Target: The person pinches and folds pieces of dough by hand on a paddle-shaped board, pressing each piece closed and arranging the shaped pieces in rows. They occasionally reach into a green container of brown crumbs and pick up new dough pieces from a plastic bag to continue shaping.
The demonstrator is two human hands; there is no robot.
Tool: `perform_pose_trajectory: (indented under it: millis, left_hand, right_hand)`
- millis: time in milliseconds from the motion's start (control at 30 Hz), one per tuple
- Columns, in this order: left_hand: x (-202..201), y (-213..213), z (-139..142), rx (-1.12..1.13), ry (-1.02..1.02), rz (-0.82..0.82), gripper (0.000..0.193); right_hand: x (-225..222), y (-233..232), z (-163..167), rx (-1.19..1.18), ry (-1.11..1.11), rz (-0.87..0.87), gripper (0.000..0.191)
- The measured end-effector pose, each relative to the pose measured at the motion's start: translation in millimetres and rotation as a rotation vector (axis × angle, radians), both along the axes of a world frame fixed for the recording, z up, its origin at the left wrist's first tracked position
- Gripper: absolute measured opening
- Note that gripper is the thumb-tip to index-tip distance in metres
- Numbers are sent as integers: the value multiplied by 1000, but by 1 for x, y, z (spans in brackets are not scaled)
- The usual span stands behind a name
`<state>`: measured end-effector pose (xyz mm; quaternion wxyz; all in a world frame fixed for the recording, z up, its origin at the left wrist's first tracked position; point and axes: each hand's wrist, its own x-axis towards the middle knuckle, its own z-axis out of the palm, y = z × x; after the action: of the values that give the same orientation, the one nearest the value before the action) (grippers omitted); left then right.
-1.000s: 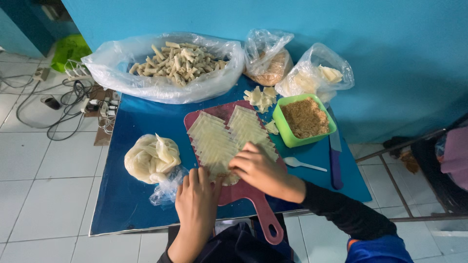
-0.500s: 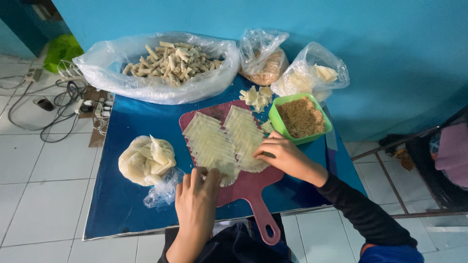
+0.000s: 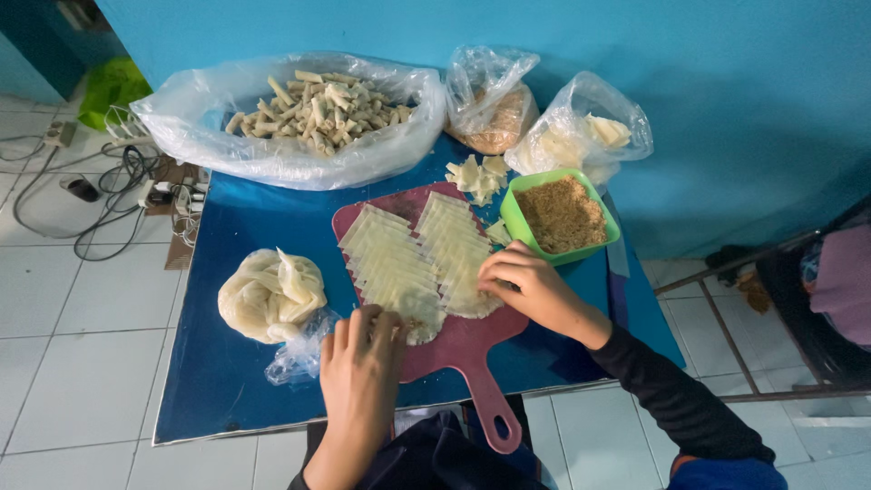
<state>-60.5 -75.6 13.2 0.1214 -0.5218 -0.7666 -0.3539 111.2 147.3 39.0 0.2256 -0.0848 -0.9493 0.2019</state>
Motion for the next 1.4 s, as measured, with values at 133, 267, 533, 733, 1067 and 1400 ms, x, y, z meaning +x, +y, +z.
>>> perform_pose_trajectory:
  millis: [133, 267, 533, 733, 1067, 1400]
  left_hand:
    - [-5, -9, -6, -56, 6, 65, 22]
    - [-6, -16, -12, -132, 14, 116, 18]
    - [-3, -11, -9, -97, -25, 148, 12]
    - [-1, -6, -8, -128, -31, 154, 15]
    - [1, 2, -7, -101, -4, 120, 13]
    - [7, 14, -5, -29, -81, 8, 17]
  right_hand:
    - [1, -2, 0, 42, -8, -4, 10]
    - [2, -12, 2, 235, 9, -71, 13]
    - [-1, -29, 6, 393, -24, -173, 11]
    - [-9, -39, 7, 312, -2, -186, 12]
    - [-34, -70, 2, 156, -121, -178, 19]
    - [-38, -67, -1, -16, -102, -138, 20]
